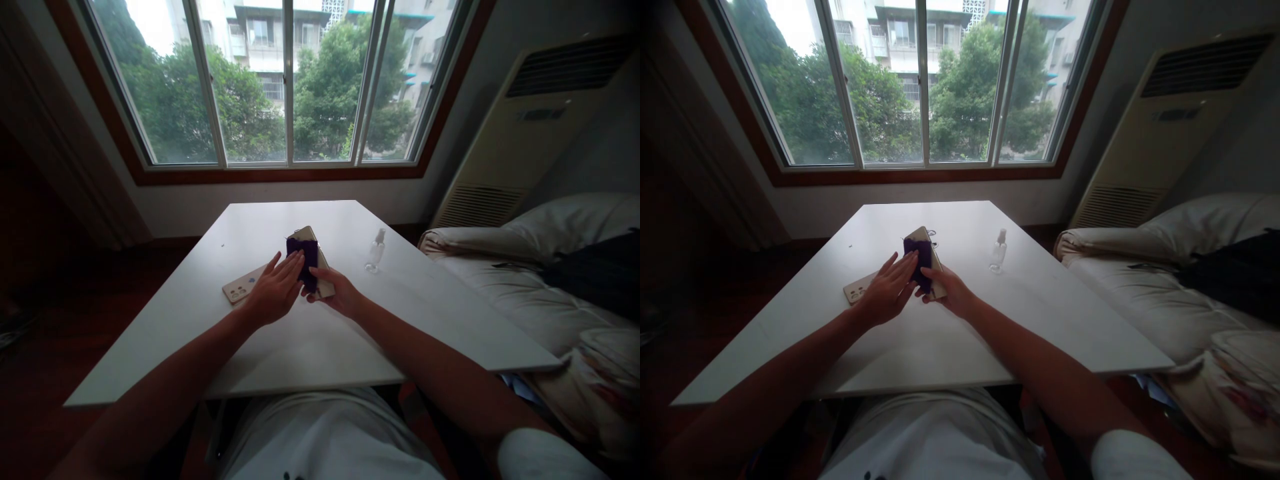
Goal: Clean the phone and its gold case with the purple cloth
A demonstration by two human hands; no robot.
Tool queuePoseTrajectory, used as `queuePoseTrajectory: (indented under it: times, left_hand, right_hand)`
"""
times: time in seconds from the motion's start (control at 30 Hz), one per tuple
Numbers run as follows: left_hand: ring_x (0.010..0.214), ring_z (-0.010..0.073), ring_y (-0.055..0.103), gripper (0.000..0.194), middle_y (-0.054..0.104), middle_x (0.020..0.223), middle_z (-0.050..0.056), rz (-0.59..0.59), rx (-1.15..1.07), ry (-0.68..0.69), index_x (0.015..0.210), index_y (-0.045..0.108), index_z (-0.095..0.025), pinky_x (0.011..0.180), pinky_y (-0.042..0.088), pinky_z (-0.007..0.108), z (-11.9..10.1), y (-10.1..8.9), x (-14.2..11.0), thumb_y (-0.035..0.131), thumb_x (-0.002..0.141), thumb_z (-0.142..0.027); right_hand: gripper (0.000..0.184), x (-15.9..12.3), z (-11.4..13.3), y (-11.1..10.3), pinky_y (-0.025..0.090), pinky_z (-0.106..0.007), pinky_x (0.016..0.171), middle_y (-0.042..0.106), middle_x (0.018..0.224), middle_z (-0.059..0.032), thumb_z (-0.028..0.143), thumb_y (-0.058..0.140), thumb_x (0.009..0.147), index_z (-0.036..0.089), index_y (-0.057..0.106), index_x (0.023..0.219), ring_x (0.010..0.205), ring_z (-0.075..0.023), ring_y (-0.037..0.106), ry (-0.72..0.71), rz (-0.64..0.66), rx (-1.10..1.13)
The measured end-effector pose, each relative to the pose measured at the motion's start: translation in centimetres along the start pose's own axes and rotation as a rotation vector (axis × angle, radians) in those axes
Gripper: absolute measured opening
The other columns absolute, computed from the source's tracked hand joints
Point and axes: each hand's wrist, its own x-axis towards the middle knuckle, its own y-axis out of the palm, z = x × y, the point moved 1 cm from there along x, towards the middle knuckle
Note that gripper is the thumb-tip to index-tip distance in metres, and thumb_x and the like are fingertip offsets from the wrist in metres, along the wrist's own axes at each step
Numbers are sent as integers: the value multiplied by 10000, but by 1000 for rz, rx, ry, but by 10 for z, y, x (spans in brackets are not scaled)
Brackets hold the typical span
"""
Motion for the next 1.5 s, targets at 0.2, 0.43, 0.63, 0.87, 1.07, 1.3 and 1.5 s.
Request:
queuePoseTrajectory:
  times: [0.2,0.43,0.63,0.87,1.07,1.3,1.5]
  left_hand:
    - [1533,283,243,568,321,1616,177,48,21,-24,1564,333,-94,1265,169,583,-6,-2,2,444,1026,-241]
    - [1534,283,246,576,355,1611,132,-26,46,-53,1573,331,-150,1268,107,607,-4,-11,4,462,1027,-280]
    - [1540,284,222,586,324,1626,131,-55,68,-91,1590,290,-166,1260,144,607,4,-13,3,444,1037,-283]
    - [1539,296,219,588,317,1626,147,-65,55,-88,1588,288,-155,1254,161,608,7,-15,4,446,1036,-281]
    - [1526,306,254,585,313,1624,157,-32,15,-51,1582,310,-169,1250,167,621,3,-12,4,466,1031,-289]
    - [1507,290,316,565,351,1605,178,-90,-139,-74,1581,328,-167,1227,273,572,-1,-7,0,451,1036,-251]
    - [1077,243,682,544,718,1193,111,-242,-539,-559,1536,439,-191,985,531,415,-16,-5,3,511,1018,-337]
  right_hand:
    - [292,-2,1,3,559,-319,569,715,848,-66,374,691,892,157,632,1078,695,-206,683,42,21,140]
    - [403,-5,5,3,559,-368,595,724,908,-117,488,544,965,114,641,1078,734,-270,717,93,172,132]
    - [514,-4,-5,1,554,-345,620,712,982,-170,566,535,951,88,632,1112,779,-263,711,190,310,63]
    - [596,-5,0,4,543,-345,627,708,997,-160,658,525,922,109,633,1129,781,-258,693,143,286,98]
    - [653,-8,14,1,532,-351,643,704,985,-145,712,443,938,130,605,1186,775,-249,693,116,203,126]
    - [646,-9,13,2,531,-349,638,696,992,-135,701,467,933,142,581,1236,783,-249,689,41,229,106]
    - [586,-7,4,6,539,-333,648,691,1001,-143,632,565,916,118,614,1193,789,-235,680,37,226,74]
